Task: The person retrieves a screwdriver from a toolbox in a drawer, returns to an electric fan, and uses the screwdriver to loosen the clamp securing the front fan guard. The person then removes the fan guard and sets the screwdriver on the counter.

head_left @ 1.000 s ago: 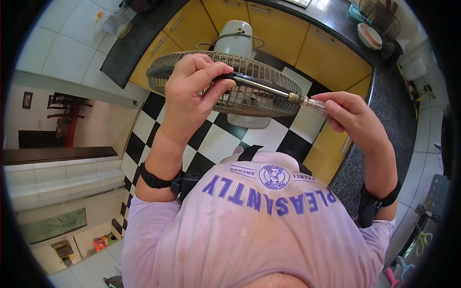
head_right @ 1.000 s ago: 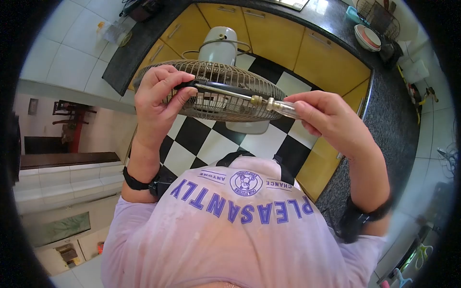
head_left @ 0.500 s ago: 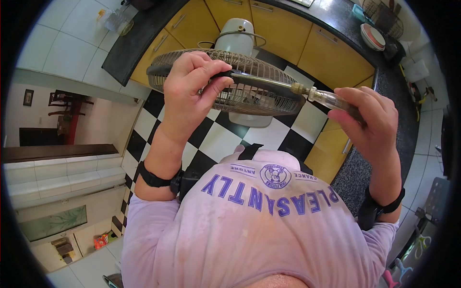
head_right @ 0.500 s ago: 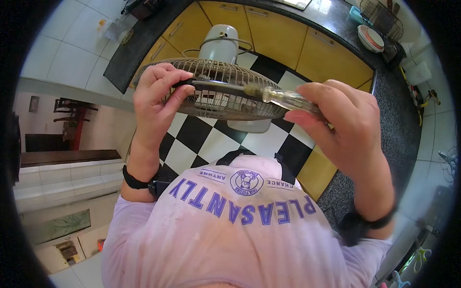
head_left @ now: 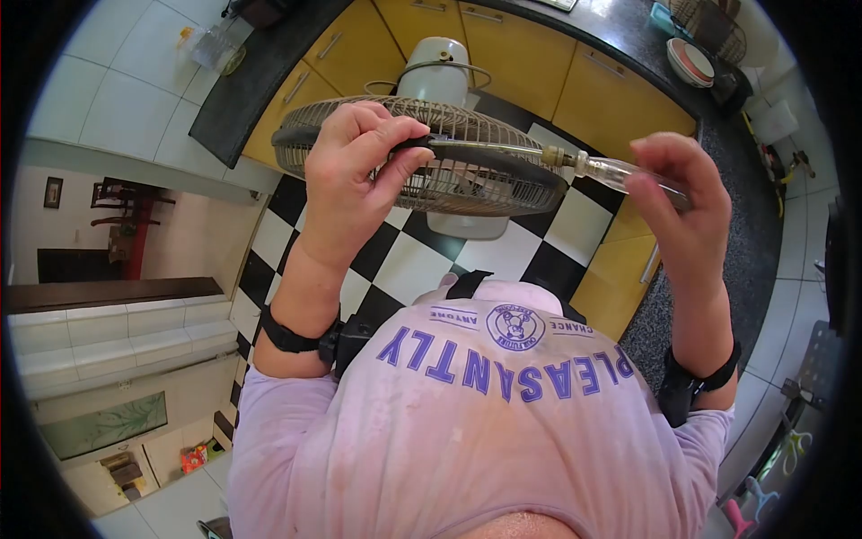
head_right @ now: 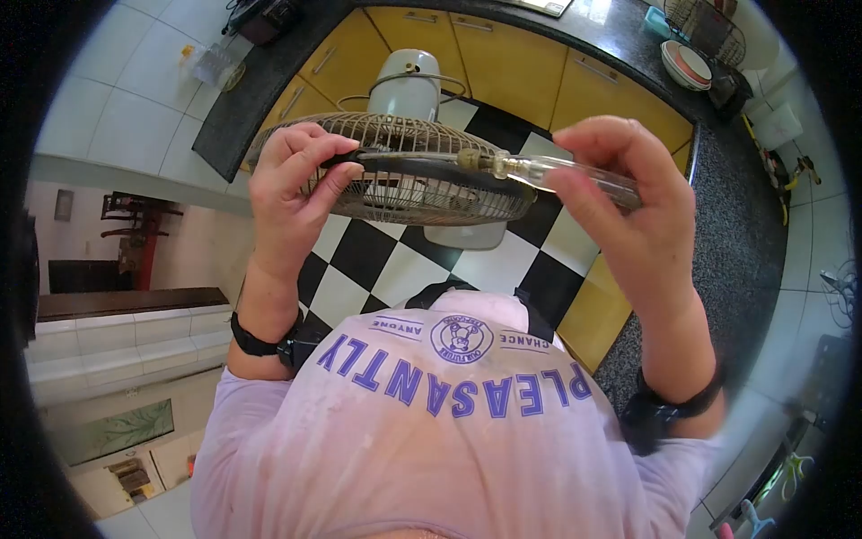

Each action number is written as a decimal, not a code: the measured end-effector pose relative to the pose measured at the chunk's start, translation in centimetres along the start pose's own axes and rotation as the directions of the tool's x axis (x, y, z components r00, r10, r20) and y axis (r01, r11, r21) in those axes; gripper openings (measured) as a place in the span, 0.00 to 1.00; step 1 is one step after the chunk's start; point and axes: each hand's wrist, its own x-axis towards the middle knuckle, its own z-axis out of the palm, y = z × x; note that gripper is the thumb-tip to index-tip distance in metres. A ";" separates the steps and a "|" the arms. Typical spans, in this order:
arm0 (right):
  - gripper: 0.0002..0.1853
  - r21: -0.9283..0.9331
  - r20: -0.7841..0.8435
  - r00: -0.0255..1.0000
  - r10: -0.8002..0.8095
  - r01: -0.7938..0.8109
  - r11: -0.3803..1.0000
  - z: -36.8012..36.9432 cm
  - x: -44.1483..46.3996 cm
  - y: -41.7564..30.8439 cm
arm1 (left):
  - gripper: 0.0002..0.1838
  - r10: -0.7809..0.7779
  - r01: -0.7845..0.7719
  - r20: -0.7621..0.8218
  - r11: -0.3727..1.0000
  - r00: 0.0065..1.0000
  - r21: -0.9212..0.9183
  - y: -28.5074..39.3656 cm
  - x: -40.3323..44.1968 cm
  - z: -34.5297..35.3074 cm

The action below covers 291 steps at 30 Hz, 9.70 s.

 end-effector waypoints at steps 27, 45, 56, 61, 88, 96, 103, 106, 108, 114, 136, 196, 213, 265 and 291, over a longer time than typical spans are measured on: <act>0.14 -0.053 0.201 0.979 0.043 -0.033 0.998 -1.3 1.7 2.3 | 0.13 -0.005 0.004 0.028 1.000 1.000 0.004 0.3 0.4 -0.1; 0.17 -0.154 0.339 0.938 -0.073 0.132 0.979 -0.6 2.7 5.1 | 0.11 -0.144 0.145 0.138 0.989 0.980 0.002 0.8 0.9 -1.2; 0.16 -0.295 0.510 0.691 0.512 -0.419 0.859 -0.9 1.4 1.5 | 0.11 -0.045 0.045 0.091 0.999 0.995 0.002 0.0 0.1 -1.0; 0.11 -0.501 0.469 0.863 0.189 0.083 0.862 0.5 -0.8 0.2 | 0.11 -0.006 0.008 0.062 1.000 0.998 -0.026 -0.2 -0.1 -1.1; 0.10 -0.386 0.325 0.946 -0.022 0.154 0.910 -0.7 -1.2 3.7 | 0.11 -0.088 0.084 0.127 0.996 0.988 0.036 0.8 0.6 -0.8; 0.16 0.452 0.284 0.837 0.467 -0.546 0.705 -0.5 -0.8 1.5 | 0.12 0.011 -0.014 0.103 0.999 0.995 0.029 0.5 0.6 -0.5; 0.15 0.218 0.073 0.987 0.141 -0.154 0.964 -0.1 0.3 1.9 | 0.12 -0.009 0.005 0.116 0.999 0.993 0.033 0.5 0.4 -0.6; 0.15 -0.023 -0.008 0.977 -0.215 0.215 0.976 -0.3 0.6 2.1 | 0.12 -0.016 0.012 0.108 0.999 0.994 0.032 0.5 0.4 -0.7; 0.17 0.083 0.099 0.986 0.132 -0.140 0.987 -0.8 0.2 1.5 | 0.12 0.012 -0.017 0.098 0.999 0.995 0.043 0.3 0.3 -0.7; 0.18 0.726 0.069 0.898 0.435 -0.344 0.596 0.9 -0.4 2.7 | 0.12 0.008 -0.011 0.098 0.999 0.995 0.033 0.7 0.4 -0.7; 0.14 0.337 0.314 0.864 0.393 -0.489 0.805 -1.1 -0.5 2.8 | 0.12 0.021 -0.022 0.079 1.000 0.997 0.007 0.2 0.3 -0.6; 0.17 -0.275 0.111 0.992 0.067 -0.034 0.961 0.7 -0.9 0.6 | 0.11 0.032 -0.035 0.098 0.999 0.995 0.032 0.0 0.4 -0.8; 0.14 -0.714 0.306 0.914 -0.265 0.404 0.572 1.0 -1.7 -0.1 | 0.12 0.029 -0.034 0.120 0.998 0.992 0.043 0.0 0.4 -0.9; 0.18 -0.185 0.388 0.762 0.518 -0.486 0.854 -0.2 0.4 0.2 | 0.12 -0.063 0.074 0.205 0.996 0.977 -0.046 0.1 0.9 -2.2; 0.11 -0.698 0.386 0.910 -0.149 0.394 0.598 1.4 -1.3 -0.5 | 0.12 -0.080 0.083 0.207 0.997 0.975 -0.006 0.0 1.0 -2.4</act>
